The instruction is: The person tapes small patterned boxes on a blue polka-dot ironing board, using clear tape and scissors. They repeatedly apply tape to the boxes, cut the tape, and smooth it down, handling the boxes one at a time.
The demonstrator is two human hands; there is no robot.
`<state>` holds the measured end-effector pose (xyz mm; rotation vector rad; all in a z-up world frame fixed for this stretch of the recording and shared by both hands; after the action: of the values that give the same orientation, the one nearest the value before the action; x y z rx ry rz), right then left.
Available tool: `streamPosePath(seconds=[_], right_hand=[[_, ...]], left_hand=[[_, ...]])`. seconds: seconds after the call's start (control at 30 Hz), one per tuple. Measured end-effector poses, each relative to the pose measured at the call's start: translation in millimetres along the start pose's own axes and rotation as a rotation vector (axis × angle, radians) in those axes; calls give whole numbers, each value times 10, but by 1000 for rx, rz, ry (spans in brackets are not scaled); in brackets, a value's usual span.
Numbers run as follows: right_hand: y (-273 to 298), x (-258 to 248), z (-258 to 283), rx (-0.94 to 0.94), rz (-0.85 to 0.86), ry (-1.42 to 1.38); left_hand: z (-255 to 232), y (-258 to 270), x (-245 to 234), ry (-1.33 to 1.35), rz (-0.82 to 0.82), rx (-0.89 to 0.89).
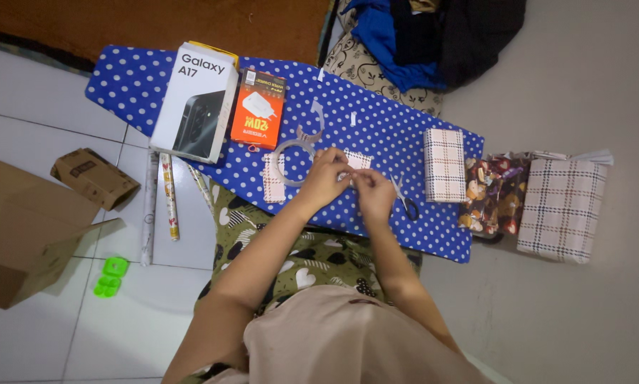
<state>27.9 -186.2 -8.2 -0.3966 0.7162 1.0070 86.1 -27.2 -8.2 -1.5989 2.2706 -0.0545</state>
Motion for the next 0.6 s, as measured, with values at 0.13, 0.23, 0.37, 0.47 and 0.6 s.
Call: streamPosePath(seconds=[0.13, 0.23, 0.37, 0.47, 0.6], right_hand=[[40, -47, 142, 1, 23, 82], [48, -70, 245, -27, 41, 134], [31, -72, 317, -62, 52, 230], [14, -39, 327, -64, 91, 278], [-48, -1, 304, -36, 153, 390]], left_hand=[[33, 15, 19, 1, -9, 12], [59, 19, 35, 14, -16, 12], [30, 5, -11, 9, -33, 14], [-47, 21, -55, -34, -1, 11], [-264, 9, -128, -173, -1, 133]])
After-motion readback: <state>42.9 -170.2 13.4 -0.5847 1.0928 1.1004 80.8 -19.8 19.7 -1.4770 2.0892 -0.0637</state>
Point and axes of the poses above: each hand's wrist, its own y-axis away from the middle knuckle, its own x-axis out of the palm, z = x × y, the point moved 9 cm from there along -y, towards the middle knuckle, and after that the axes turned 1 degree about -x, right-handed, at the moved point
